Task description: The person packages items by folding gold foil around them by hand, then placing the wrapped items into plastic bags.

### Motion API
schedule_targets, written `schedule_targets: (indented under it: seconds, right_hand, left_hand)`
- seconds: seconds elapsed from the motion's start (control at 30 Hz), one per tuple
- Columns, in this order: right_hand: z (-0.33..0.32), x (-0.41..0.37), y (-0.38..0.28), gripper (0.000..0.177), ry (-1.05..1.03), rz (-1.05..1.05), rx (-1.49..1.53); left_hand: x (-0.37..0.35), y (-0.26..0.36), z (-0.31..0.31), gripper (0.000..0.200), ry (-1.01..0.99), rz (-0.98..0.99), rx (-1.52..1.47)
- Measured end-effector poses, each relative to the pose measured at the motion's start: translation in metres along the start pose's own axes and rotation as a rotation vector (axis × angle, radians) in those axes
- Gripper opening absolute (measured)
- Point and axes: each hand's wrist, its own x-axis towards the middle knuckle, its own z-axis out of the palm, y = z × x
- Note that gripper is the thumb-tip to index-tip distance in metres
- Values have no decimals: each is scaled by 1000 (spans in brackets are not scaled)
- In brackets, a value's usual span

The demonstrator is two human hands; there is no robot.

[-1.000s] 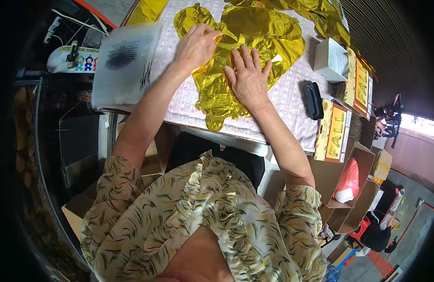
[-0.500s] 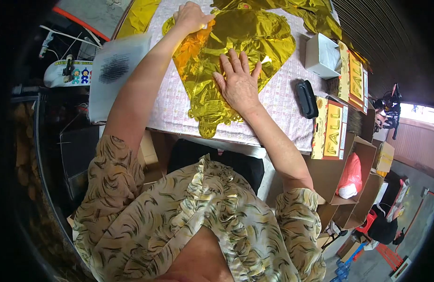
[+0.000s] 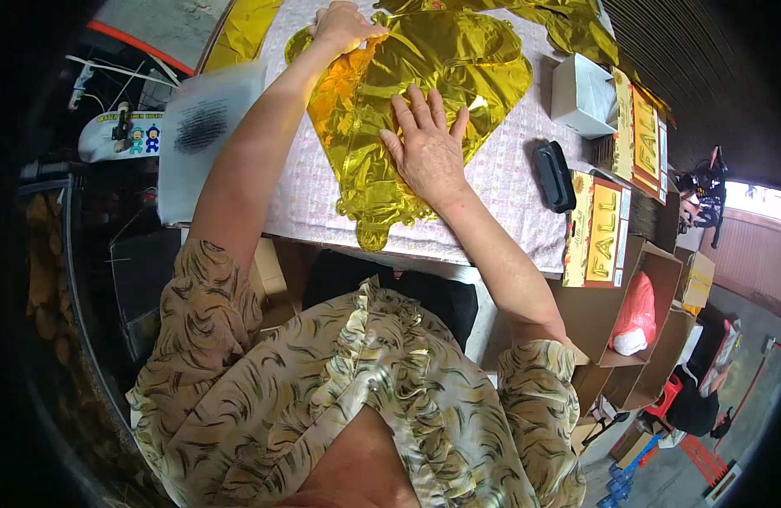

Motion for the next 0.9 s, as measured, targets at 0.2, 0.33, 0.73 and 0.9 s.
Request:
schedule_targets:
  seconds: [0.2, 0.33, 0.73, 0.9]
  right_hand:
    - [4, 0, 2, 59, 1, -4, -2]
    - [5, 2, 4, 58, 20, -11, -7]
    - [12, -1, 8, 58, 51, -40, -28]
    - [15, -1, 9, 59, 67, -42, -26]
  left_hand:
    - [-14, -6, -26, 60, -146, 93, -8]
    - [-26, -67, -36, 48, 381, 465, 147]
    - [-136, -77, -39, 80, 152, 15, -76]
    - [-126, -83, -24, 76, 257, -46, -124]
